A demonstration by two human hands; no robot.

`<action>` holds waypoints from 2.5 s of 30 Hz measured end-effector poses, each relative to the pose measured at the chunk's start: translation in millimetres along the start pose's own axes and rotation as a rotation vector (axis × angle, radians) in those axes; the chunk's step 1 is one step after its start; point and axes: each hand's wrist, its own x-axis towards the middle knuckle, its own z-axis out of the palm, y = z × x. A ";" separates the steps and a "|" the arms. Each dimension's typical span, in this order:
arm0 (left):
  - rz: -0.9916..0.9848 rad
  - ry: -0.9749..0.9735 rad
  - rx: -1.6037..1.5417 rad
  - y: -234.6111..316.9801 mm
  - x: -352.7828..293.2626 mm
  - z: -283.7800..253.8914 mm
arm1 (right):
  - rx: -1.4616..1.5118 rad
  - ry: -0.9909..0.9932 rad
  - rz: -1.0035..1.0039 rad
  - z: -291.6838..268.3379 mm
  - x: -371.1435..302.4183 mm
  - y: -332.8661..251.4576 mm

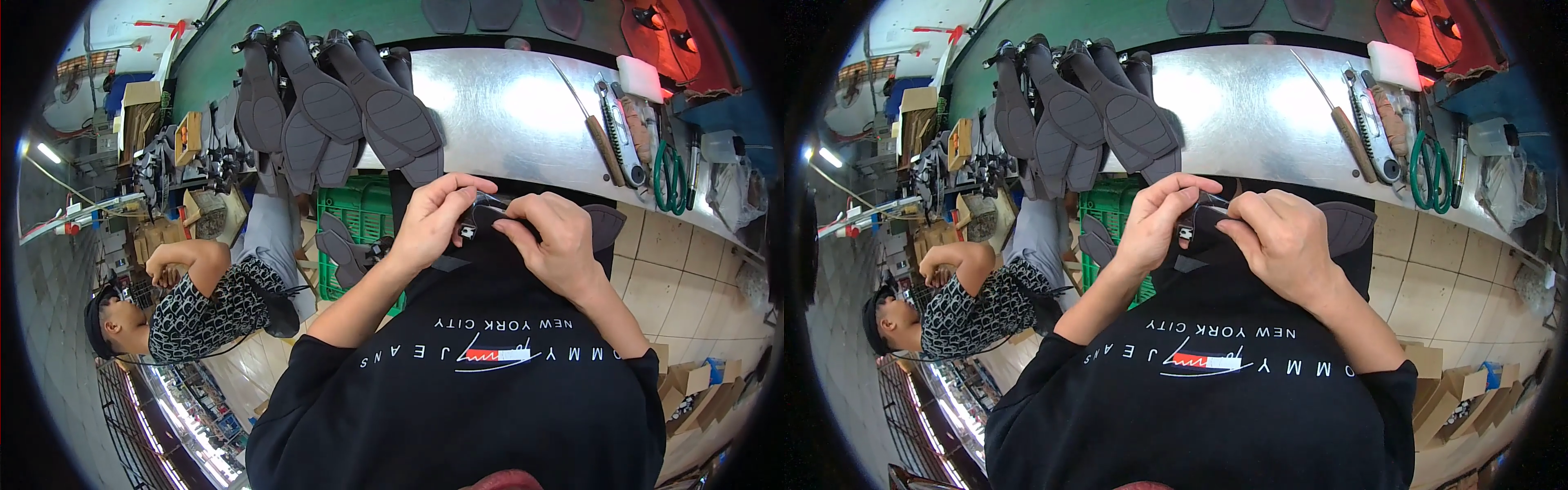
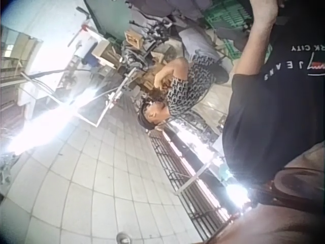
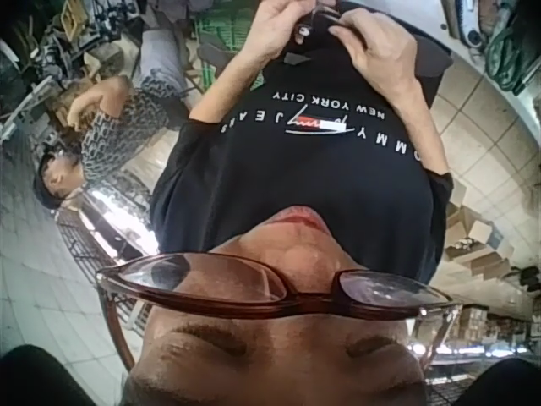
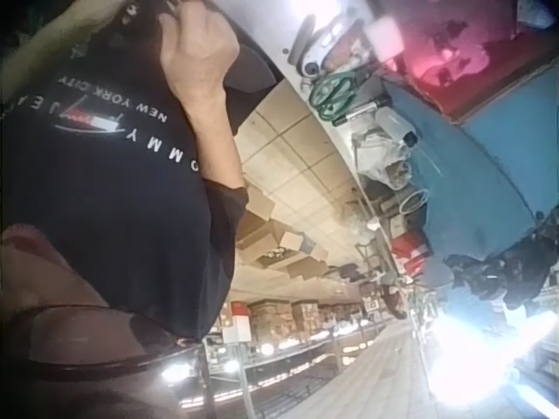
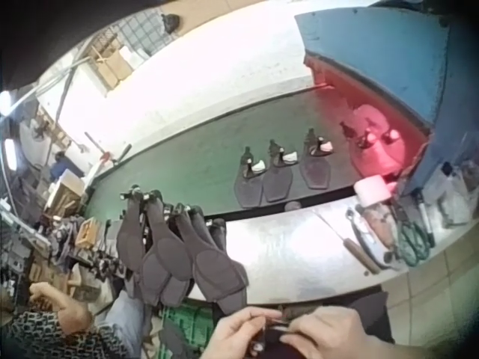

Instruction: The recorder is assembling components for shoe heels, including applying adhesive or attaching materials and trimming edges.

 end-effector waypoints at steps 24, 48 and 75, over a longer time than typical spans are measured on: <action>0.033 -0.101 0.155 1.0 -7.9 -0.2 | 0.360 -0.190 0.383 -7.6 3.2 3.7; -0.320 0.262 -1.262 -18.2 19.1 -37.0 | 0.330 0.034 0.476 -24.3 39.1 13.5; 0.505 0.493 -0.325 -9.3 31.1 -3.2 | 1.162 -0.352 0.818 30.6 9.4 -12.7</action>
